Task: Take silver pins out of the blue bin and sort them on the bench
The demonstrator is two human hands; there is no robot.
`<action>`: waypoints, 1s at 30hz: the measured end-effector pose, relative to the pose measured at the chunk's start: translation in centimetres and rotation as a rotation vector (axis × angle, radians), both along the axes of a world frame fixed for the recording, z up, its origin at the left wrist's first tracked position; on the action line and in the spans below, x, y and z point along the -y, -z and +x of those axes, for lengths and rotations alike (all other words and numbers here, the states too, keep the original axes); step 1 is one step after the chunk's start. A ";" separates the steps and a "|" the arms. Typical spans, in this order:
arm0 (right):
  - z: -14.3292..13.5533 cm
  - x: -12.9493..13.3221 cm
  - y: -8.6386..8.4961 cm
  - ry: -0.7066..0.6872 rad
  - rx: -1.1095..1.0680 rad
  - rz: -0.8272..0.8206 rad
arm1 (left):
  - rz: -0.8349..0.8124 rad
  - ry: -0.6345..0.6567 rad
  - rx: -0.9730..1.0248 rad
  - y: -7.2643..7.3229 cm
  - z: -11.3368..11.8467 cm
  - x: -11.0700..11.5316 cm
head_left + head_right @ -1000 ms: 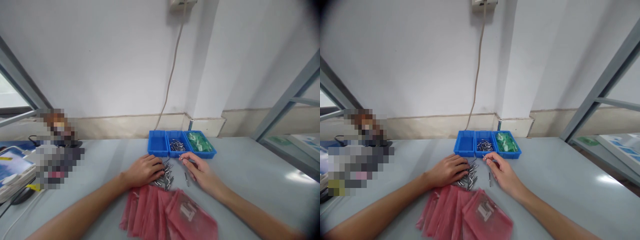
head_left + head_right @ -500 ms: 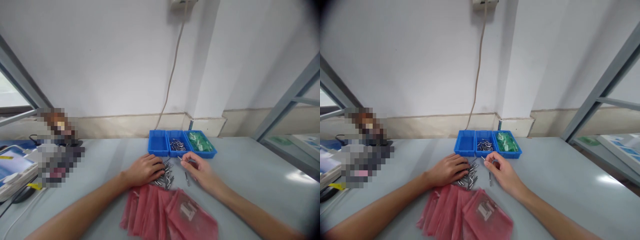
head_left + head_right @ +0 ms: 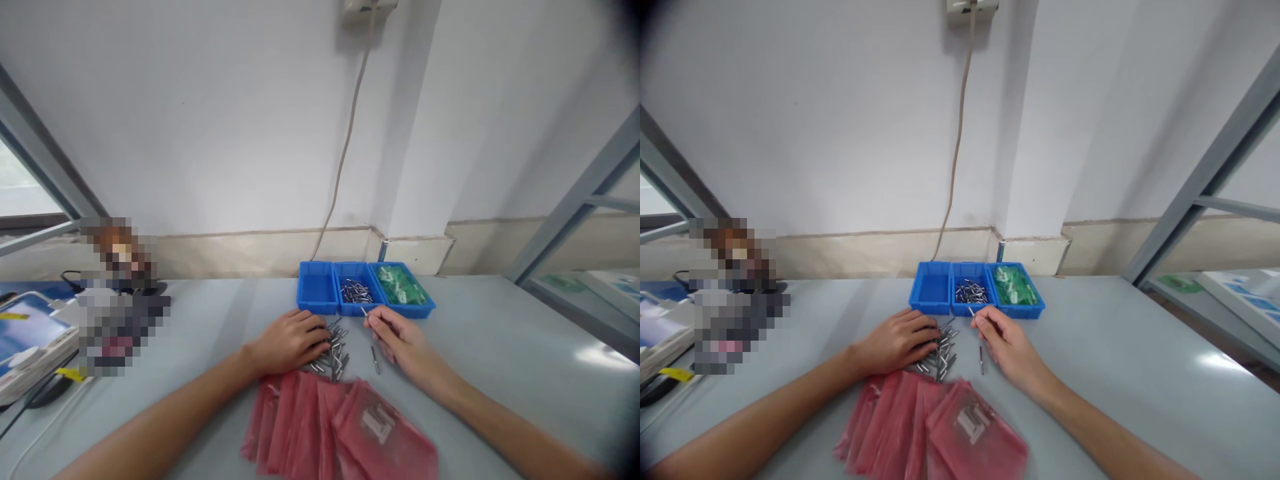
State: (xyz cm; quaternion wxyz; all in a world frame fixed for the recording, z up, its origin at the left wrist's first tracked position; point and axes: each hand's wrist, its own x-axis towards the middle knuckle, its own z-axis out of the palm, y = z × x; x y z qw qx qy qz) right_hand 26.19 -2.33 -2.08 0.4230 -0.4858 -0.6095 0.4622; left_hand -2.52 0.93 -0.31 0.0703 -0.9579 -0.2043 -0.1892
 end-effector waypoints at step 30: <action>-0.1 0.2 -0.8 0.035 0.115 0.072 | -0.014 -0.015 -0.009 -0.1 0.0 0.1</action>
